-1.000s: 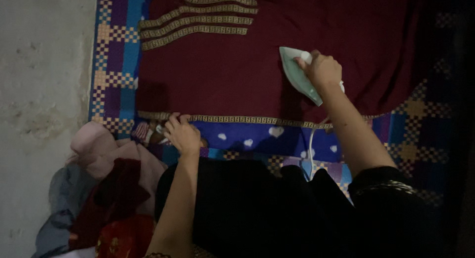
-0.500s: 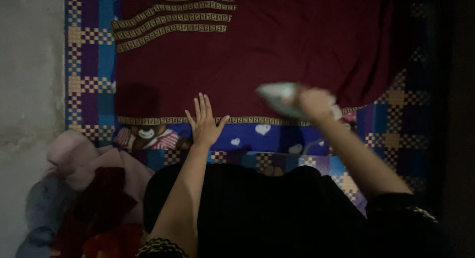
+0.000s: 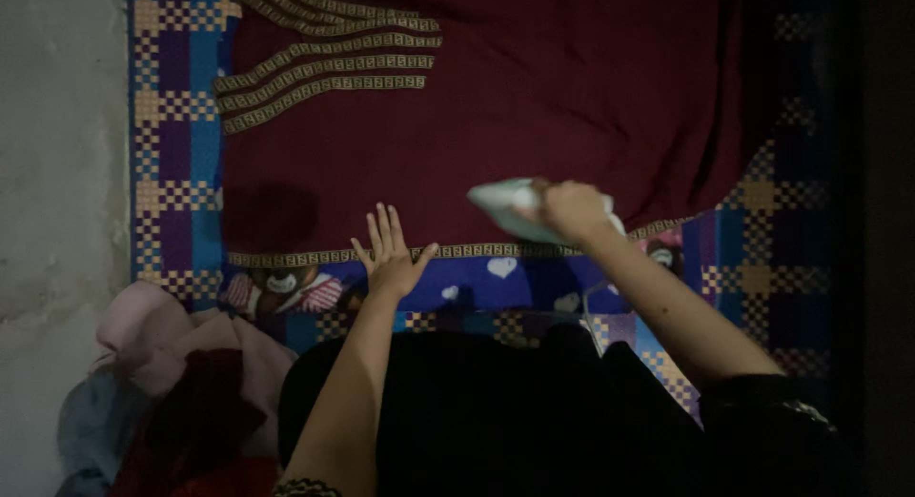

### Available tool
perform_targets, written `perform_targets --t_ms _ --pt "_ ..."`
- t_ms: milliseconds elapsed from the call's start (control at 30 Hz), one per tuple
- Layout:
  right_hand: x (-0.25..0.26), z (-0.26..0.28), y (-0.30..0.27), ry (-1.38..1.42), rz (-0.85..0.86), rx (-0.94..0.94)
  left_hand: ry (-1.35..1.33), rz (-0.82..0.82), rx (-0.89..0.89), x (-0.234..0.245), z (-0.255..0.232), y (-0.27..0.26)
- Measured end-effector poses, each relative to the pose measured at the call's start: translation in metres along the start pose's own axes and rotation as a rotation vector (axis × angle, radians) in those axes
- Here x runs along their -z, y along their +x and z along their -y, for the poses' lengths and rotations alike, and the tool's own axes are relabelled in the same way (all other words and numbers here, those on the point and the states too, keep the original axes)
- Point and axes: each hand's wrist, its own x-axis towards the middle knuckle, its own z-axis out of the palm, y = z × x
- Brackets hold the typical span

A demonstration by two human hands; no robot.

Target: The person sits on a mat on the floor, selects a maroon garment from a pile of clothes, and irons it using a handheld electric iron. They smooth the fabric, iron different sections, and flip the garment to iron the other side.

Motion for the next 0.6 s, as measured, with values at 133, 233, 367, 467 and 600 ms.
perform_targets --t_ms 133,233,367,467,600 --pt "0.000 0.015 0.026 -0.109 -0.276 0.305 0.000 0.017 0.005 0.001 0.000 0.000" --pt "0.014 -0.019 0.069 -0.103 -0.226 0.072 0.006 0.028 0.013 0.001 0.000 -0.001" --pt "0.042 -0.062 0.119 0.095 -0.035 -0.450 -0.002 0.040 0.023 0.007 -0.005 -0.003" --pt "0.042 -0.053 0.124 0.161 -0.037 -0.464 -0.005 0.040 0.023 0.007 -0.003 -0.004" --pt "0.030 0.007 0.098 0.221 0.037 -0.147 0.017 0.018 0.029 0.000 -0.001 -0.001"
